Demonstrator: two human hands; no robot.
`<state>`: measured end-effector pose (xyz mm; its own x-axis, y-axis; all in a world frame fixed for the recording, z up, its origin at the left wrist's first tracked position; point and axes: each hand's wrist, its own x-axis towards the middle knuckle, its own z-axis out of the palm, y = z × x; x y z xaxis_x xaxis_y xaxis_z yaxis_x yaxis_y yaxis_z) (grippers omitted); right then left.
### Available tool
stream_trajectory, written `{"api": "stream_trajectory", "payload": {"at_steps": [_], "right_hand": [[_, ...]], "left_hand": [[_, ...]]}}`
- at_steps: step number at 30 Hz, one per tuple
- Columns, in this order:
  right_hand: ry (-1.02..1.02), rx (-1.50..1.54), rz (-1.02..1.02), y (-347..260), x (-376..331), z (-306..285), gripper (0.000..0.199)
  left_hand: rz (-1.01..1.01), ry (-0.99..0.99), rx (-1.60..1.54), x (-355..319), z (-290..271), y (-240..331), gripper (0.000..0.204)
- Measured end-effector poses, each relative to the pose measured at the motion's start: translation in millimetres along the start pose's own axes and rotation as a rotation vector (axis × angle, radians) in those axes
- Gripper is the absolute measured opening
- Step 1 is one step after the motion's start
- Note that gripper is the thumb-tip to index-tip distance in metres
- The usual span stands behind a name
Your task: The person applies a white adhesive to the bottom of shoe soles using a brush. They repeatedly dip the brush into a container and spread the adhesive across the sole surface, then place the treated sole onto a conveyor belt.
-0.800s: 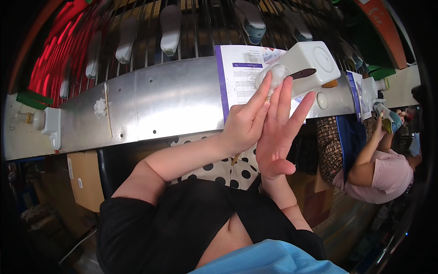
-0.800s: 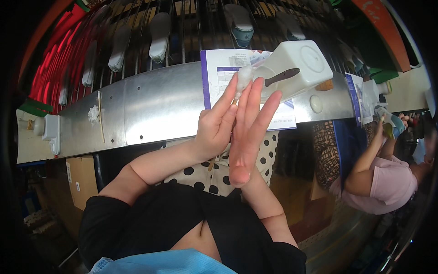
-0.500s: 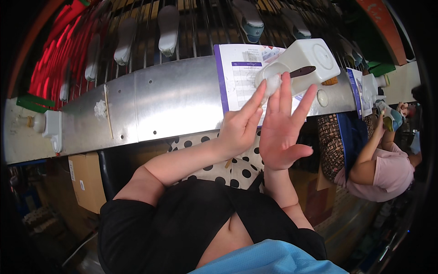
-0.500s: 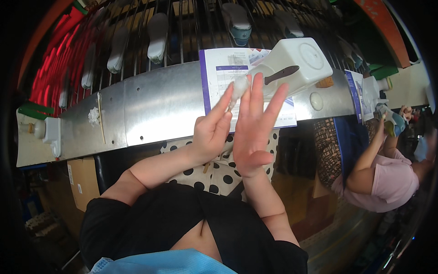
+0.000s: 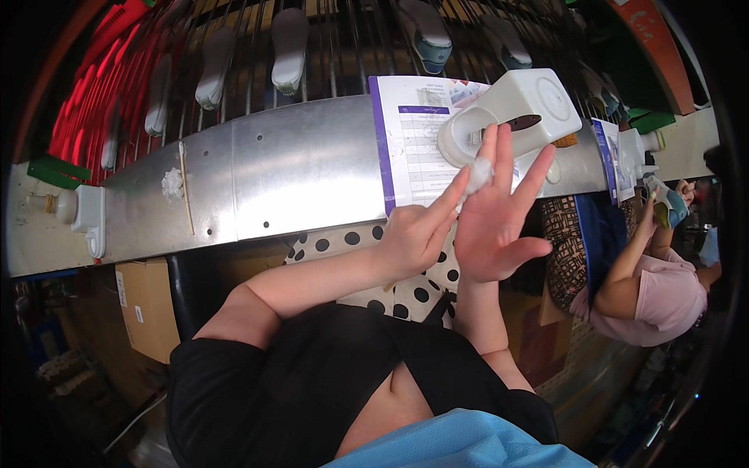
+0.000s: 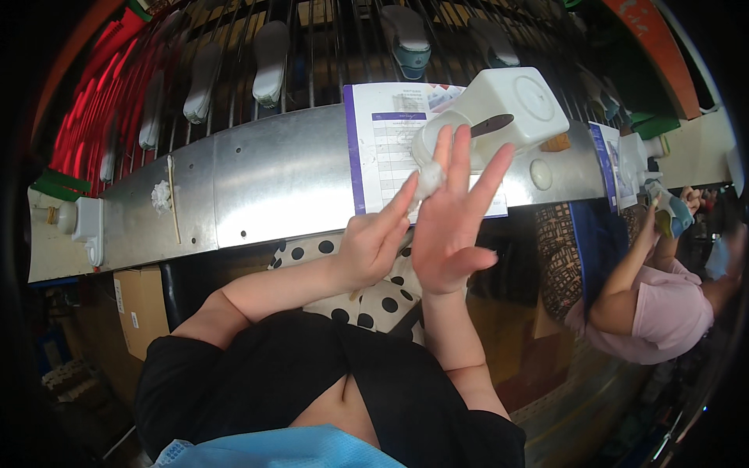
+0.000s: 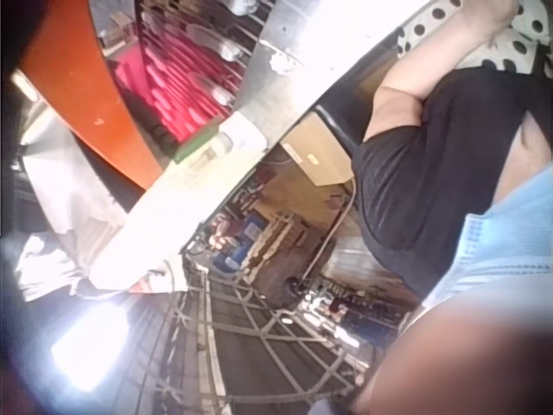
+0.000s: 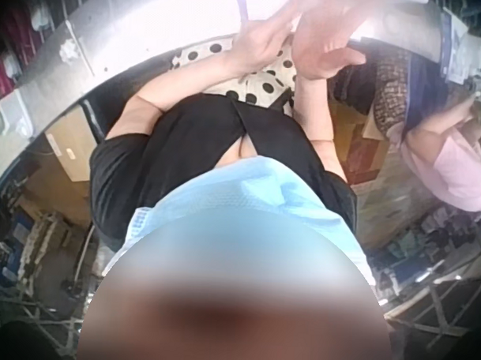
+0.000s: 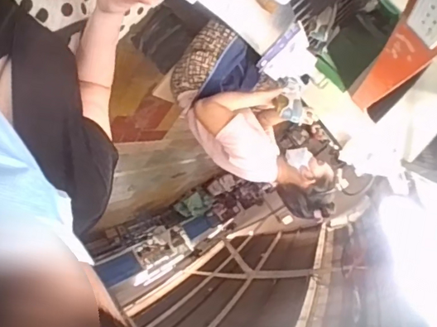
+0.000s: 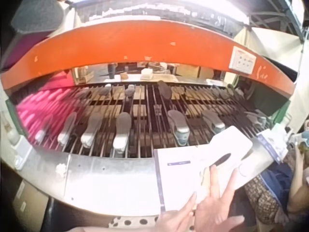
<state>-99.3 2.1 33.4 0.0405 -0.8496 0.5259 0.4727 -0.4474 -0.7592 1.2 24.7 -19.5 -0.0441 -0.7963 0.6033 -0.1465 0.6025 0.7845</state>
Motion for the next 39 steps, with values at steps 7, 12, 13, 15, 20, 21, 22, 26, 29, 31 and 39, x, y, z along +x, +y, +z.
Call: {"api": "stream_trajectory", "payload": {"at_steps": [7, 12, 13, 15, 20, 21, 22, 26, 29, 31, 39], "right_hand": [[-0.102, 0.193, 0.016, -10.1, -13.2, 9.0, 0.118], [-0.041, 0.078, 0.041, -9.4, -9.3, 10.7, 0.129], [-0.010, 0.086, 0.053, -12.3, -4.5, 6.2, 0.127], [0.023, 0.176, 0.064, -17.7, 3.6, -0.7, 0.121], [0.043, 0.648, 0.116, -26.9, -0.1, 2.3, 0.115], [0.032, 0.752, 0.134, -27.2, -3.2, 5.3, 0.114], [0.029, 0.719, 0.119, -25.9, -5.2, 8.0, 0.113], [0.058, 0.706, 0.080, -22.7, -5.1, 11.1, 0.112], [0.086, 0.725, 0.131, -27.2, 1.6, 5.2, 0.113], [0.097, 0.774, 0.160, -31.7, 3.0, 2.6, 0.114], [-0.029, 0.667, 0.061, -21.8, -13.4, 12.8, 0.117]], "left_hand": [[-0.005, 0.144, -0.019, 25.2, -7.4, -5.2, 0.053], [0.057, 0.086, 0.042, 10.2, 6.3, 2.5, 0.058], [0.104, 0.050, 0.044, 5.8, 7.1, 4.4, 0.058], [0.196, -0.006, 0.043, 2.0, 5.2, 6.8, 0.059], [0.194, 0.184, 0.077, 30.0, -6.0, -4.0, 0.058], [0.136, 0.238, 0.098, 33.8, -4.5, -4.4, 0.059], [0.205, 0.218, 0.055, 36.9, -2.9, -5.3, 0.059], [0.115, 0.114, 0.048, 24.5, 3.9, 1.2, 0.060], [0.145, 0.101, 0.011, 14.6, 1.6, 4.8, 0.059], [0.172, 0.107, 0.023, 15.6, -4.2, 4.7, 0.058], [0.052, 0.147, -0.078, 21.6, 4.7, 5.8, 0.062]]}}
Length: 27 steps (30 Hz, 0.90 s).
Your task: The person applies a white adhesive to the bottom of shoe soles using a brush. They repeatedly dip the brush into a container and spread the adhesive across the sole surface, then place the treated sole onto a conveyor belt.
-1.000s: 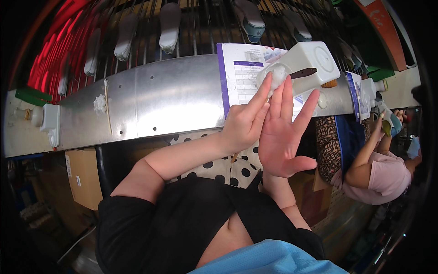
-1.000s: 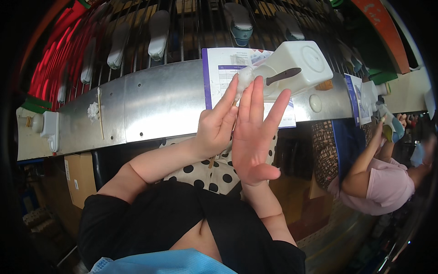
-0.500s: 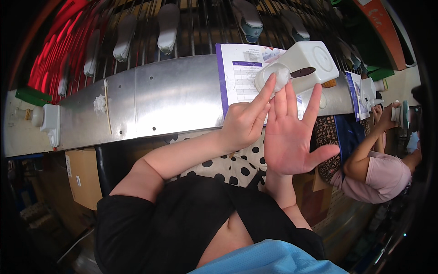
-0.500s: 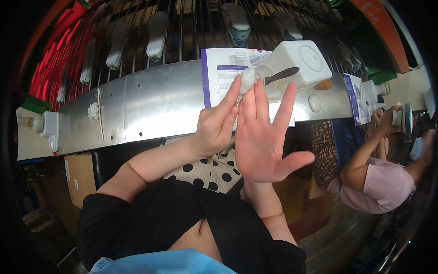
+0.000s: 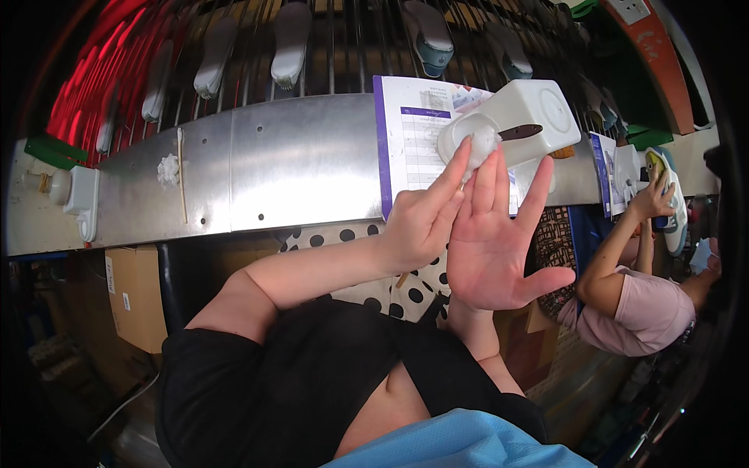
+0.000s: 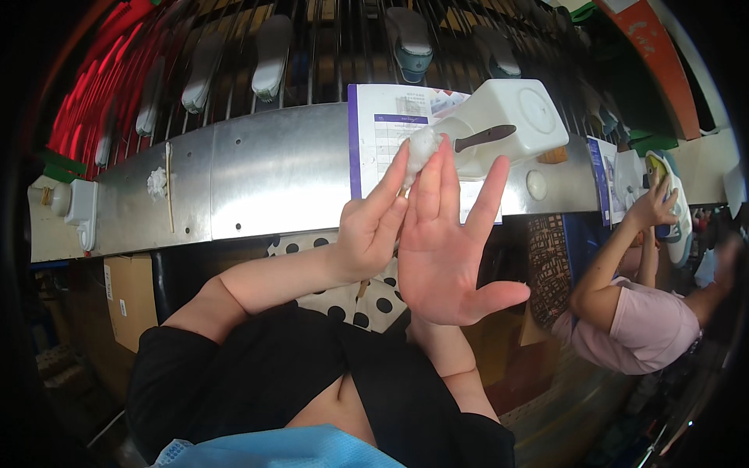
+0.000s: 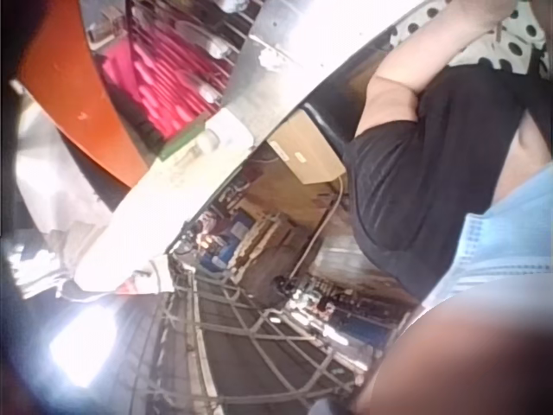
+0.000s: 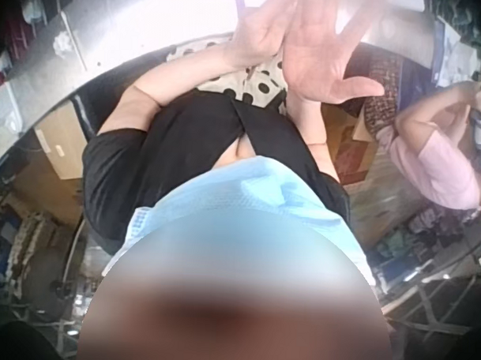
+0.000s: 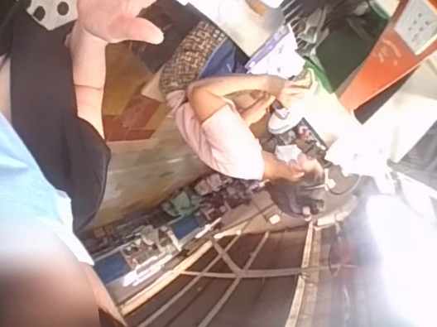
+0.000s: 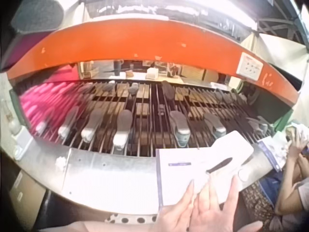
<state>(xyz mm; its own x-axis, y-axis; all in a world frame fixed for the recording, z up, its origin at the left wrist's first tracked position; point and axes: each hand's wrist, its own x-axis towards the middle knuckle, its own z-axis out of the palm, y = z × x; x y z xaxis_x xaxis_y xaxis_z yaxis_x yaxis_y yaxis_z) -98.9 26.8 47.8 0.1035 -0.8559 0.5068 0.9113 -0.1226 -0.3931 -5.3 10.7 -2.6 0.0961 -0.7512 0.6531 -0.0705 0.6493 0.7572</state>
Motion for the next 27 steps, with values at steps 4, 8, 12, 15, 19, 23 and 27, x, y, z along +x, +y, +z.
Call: {"api": "stream_trajectory", "payload": {"at_steps": [4, 8, 12, 15, 19, 23, 27], "right_hand": [[-0.017, -0.152, -0.045, -5.0, 11.5, -7.5, 0.116], [0.063, 0.143, -0.019, -23.7, 24.1, -8.4, 0.113], [0.099, 0.250, 0.047, -23.6, 17.2, -3.6, 0.112], [0.072, 0.101, 0.102, -12.1, 7.3, -3.5, 0.114], [0.006, -0.060, 0.048, -2.6, 2.8, -5.3, 0.115], [0.071, -0.051, -0.006, -9.9, 19.8, -8.2, 0.115], [0.043, 0.182, -0.106, -14.8, 28.8, -3.6, 0.117]], "left_hand": [[-0.001, -0.087, -0.011, -19.4, 2.4, 3.9, 0.062], [0.032, -0.086, -0.066, -15.4, -5.0, 6.7, 0.059], [-0.116, 0.031, -0.133, 10.2, -10.2, 4.3, 0.054], [-0.086, 0.001, -0.103, 14.2, -3.1, 4.0, 0.055], [-0.118, -0.040, -0.096, -1.9, 4.0, 1.2, 0.058], [0.085, -0.091, -0.009, -17.4, 6.5, 2.1, 0.053], [-0.012, -0.058, -0.090, -13.2, -1.2, 5.9, 0.057]]}}
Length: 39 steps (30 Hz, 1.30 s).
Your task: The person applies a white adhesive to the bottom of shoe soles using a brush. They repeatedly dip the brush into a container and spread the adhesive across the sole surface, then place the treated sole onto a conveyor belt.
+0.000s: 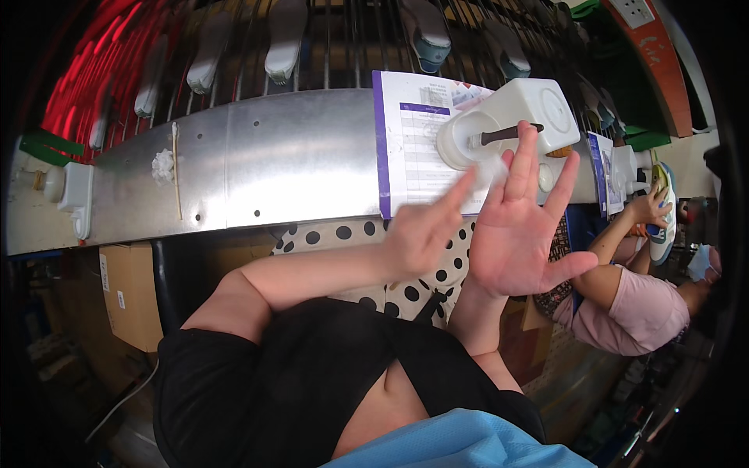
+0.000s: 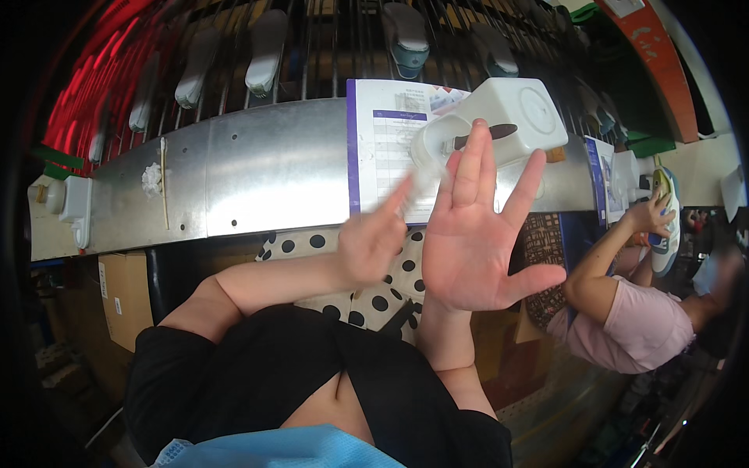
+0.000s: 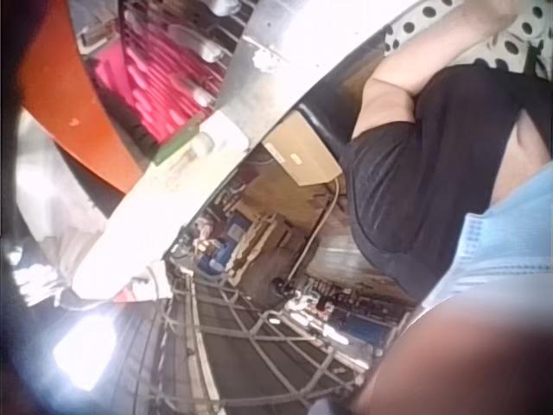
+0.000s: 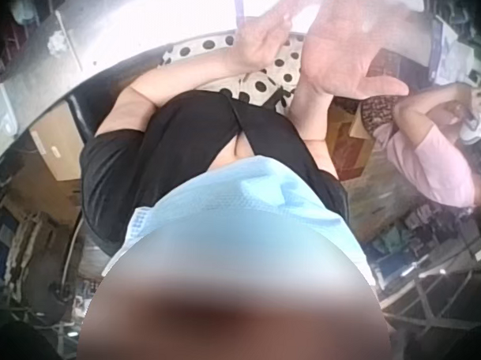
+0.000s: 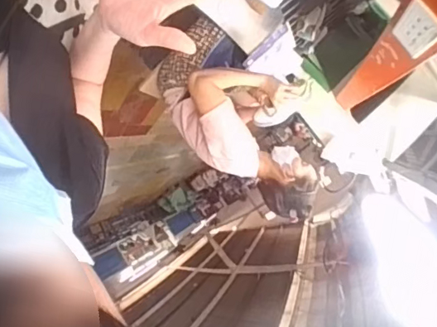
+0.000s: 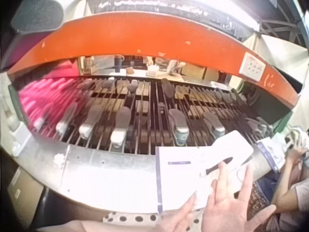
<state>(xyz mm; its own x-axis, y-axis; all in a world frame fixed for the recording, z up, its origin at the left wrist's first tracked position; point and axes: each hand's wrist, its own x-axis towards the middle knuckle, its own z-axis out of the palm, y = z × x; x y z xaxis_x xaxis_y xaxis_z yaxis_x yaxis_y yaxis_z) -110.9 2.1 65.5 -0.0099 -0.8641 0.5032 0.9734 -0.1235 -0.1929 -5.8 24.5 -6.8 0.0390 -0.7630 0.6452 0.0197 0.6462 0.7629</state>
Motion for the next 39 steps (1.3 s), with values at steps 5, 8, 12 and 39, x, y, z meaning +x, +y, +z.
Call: {"api": "stream_trajectory", "payload": {"at_steps": [5, 8, 12, 39], "right_hand": [[-0.143, -0.388, 0.148, 14.0, -18.1, -2.4, 0.124], [-0.137, -0.506, 0.108, 14.2, -20.8, -11.8, 0.125], [-0.201, -0.632, 0.071, 12.5, -13.9, -17.4, 0.127], [-0.243, -0.616, 0.050, 6.4, -5.6, -12.6, 0.126]], "left_hand": [[-0.187, 0.055, -0.085, 22.0, -1.7, -2.9, 0.054], [-0.258, 0.024, -0.165, 20.6, 2.5, -1.0, 0.055], [-0.360, -0.010, -0.224, 6.6, 4.5, 2.1, 0.055], [-0.181, -0.028, -0.138, 23.7, 1.6, 10.0, 0.058]]}}
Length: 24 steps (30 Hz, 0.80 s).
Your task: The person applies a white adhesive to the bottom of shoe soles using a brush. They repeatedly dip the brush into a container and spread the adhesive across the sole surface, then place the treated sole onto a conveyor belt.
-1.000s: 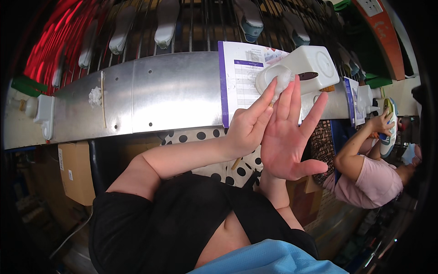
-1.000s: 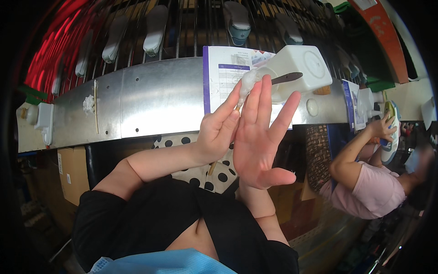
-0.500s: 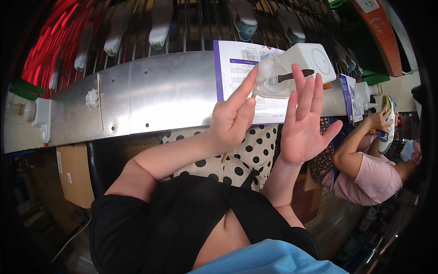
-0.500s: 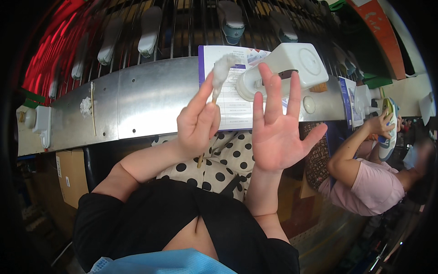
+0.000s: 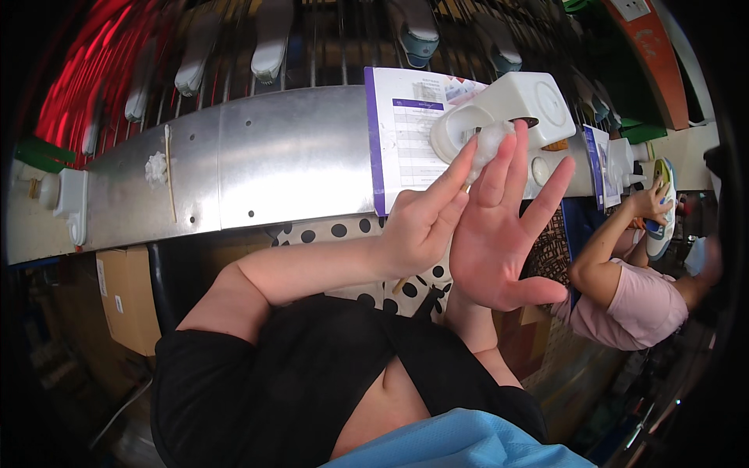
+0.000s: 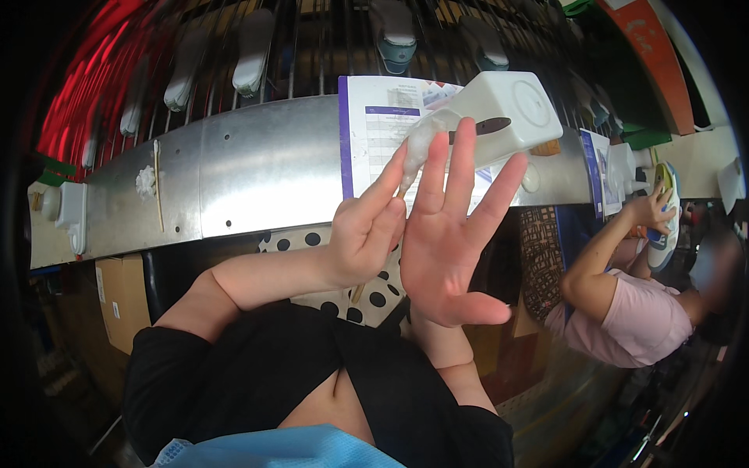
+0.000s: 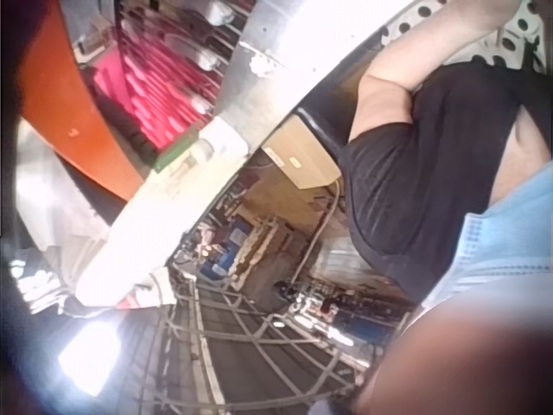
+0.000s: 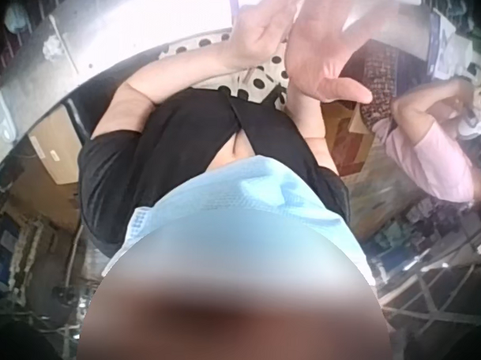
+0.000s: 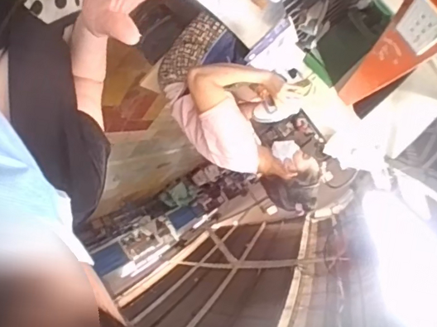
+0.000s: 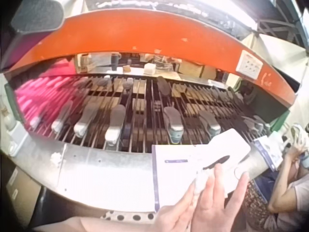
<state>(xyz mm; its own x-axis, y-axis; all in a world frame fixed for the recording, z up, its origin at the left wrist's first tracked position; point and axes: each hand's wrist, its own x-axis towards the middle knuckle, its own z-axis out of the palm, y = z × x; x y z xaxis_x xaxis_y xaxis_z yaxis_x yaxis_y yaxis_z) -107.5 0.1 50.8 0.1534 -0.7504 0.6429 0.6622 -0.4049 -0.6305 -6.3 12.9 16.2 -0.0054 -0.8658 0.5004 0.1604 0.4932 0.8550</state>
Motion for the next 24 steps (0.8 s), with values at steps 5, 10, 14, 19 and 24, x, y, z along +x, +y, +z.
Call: {"api": "stream_trajectory", "payload": {"at_steps": [5, 10, 14, 19, 24], "right_hand": [[0.009, -0.084, -0.044, -2.1, 8.1, -6.3, 0.130], [0.137, 0.482, -0.102, -5.7, 11.4, -8.6, 0.130], [0.032, 0.162, 0.020, -1.9, 0.5, 0.8, 0.123], [-0.027, -0.316, 0.003, 3.8, -1.4, 1.3, 0.125], [0.061, 0.231, 0.043, -10.4, 12.9, -15.3, 0.106]], "left_hand": [[0.061, -0.020, 0.057, -6.3, 2.4, -3.8, 0.059], [-0.071, -0.020, -0.040, -6.0, -6.6, -4.8, 0.057], [-0.134, 0.064, -0.108, 3.5, -11.3, -10.8, 0.055], [-0.052, 0.003, 0.039, -13.7, 5.2, -12.9, 0.057], [-0.224, -0.061, -0.095, -20.4, -3.2, -13.4, 0.056]]}}
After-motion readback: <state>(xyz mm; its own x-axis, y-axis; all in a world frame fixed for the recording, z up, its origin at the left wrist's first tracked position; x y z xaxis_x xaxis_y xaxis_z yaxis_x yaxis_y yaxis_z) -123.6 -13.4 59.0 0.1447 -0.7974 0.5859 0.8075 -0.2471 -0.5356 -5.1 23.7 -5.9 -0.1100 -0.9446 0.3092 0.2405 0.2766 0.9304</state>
